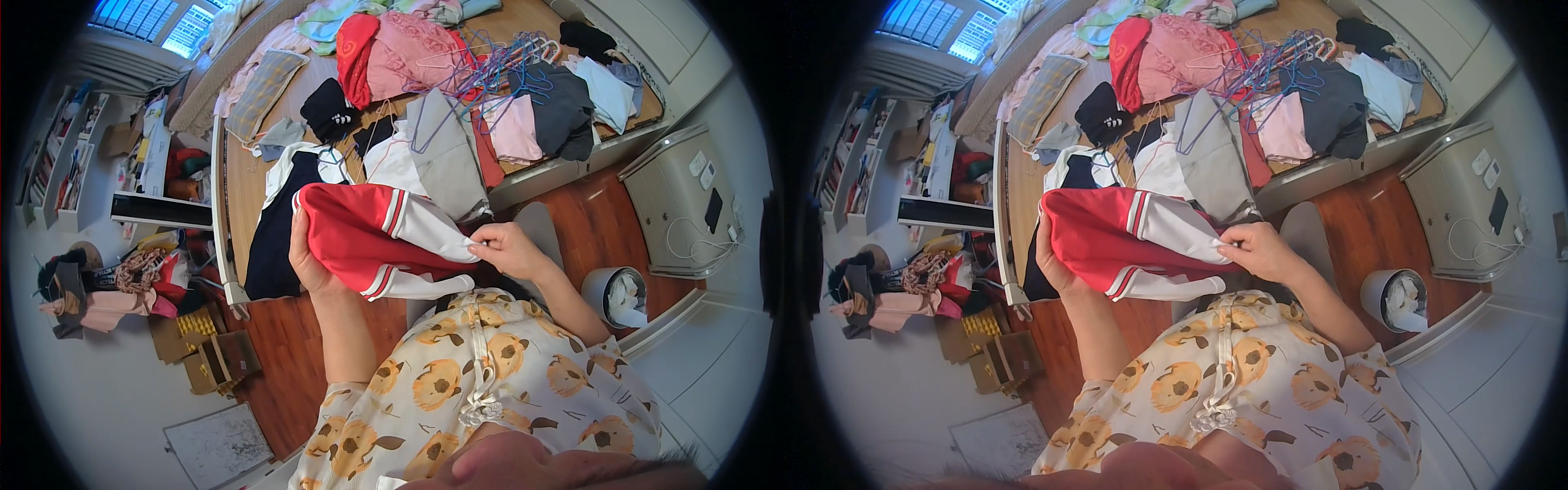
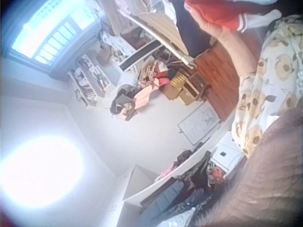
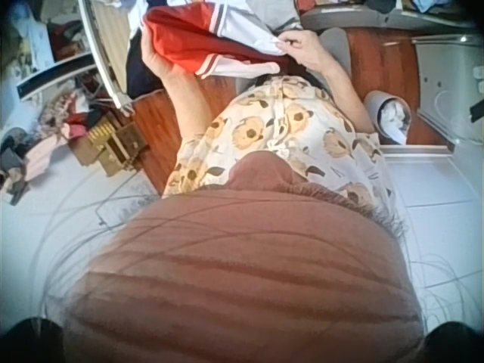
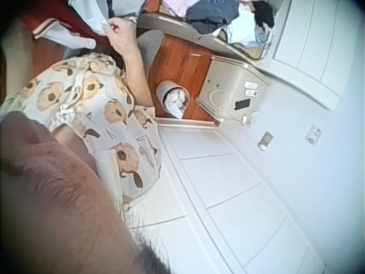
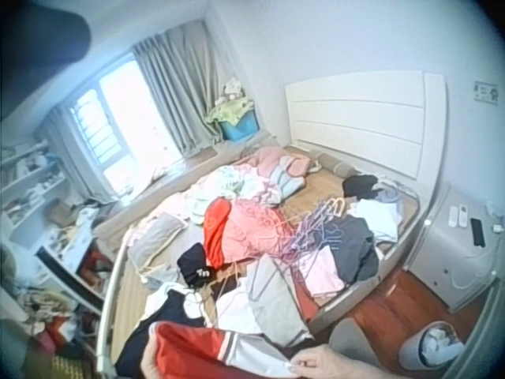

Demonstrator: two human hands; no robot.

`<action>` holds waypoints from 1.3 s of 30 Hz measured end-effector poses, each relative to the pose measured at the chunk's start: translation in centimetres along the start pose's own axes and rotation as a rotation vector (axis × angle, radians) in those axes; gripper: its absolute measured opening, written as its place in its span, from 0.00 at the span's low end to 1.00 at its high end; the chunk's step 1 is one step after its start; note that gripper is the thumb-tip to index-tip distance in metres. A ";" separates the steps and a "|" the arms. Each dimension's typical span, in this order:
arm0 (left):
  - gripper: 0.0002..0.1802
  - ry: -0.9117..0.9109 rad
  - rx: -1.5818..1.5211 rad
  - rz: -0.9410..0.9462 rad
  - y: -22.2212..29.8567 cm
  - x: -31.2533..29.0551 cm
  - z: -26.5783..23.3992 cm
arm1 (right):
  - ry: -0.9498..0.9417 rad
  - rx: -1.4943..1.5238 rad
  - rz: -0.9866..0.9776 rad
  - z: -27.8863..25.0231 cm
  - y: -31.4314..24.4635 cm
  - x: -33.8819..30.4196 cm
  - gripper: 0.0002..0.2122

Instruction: Folding various items of clothing, including black shorts and a red jersey, on a bed.

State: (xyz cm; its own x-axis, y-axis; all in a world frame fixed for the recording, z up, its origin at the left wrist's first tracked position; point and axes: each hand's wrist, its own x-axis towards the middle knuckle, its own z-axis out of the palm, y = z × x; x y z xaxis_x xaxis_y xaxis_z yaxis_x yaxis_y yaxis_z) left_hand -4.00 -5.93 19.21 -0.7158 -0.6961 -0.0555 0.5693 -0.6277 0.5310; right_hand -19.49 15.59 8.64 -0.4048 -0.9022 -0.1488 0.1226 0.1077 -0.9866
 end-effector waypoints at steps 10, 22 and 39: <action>0.14 -0.013 -0.003 -0.023 0.0 0.2 0.2 | -0.052 -0.019 -0.283 1.0 2.5 0.4 0.07; 0.13 0.013 0.048 0.031 -0.1 0.5 0.1 | 0.115 -0.375 -0.398 2.2 0.7 0.1 0.07; 0.12 0.049 0.063 0.053 -0.1 0.8 -1.1 | -0.033 -0.575 -0.457 3.1 1.1 1.0 0.11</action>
State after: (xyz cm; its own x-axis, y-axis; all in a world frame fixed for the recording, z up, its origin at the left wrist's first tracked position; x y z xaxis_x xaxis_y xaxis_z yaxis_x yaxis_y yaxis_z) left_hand -4.16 -6.79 18.16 -0.6638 -0.7450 -0.0661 0.5784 -0.5674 0.5861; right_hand -16.95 13.53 7.63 -0.2730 -0.9208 0.2787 -0.5500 -0.0883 -0.8305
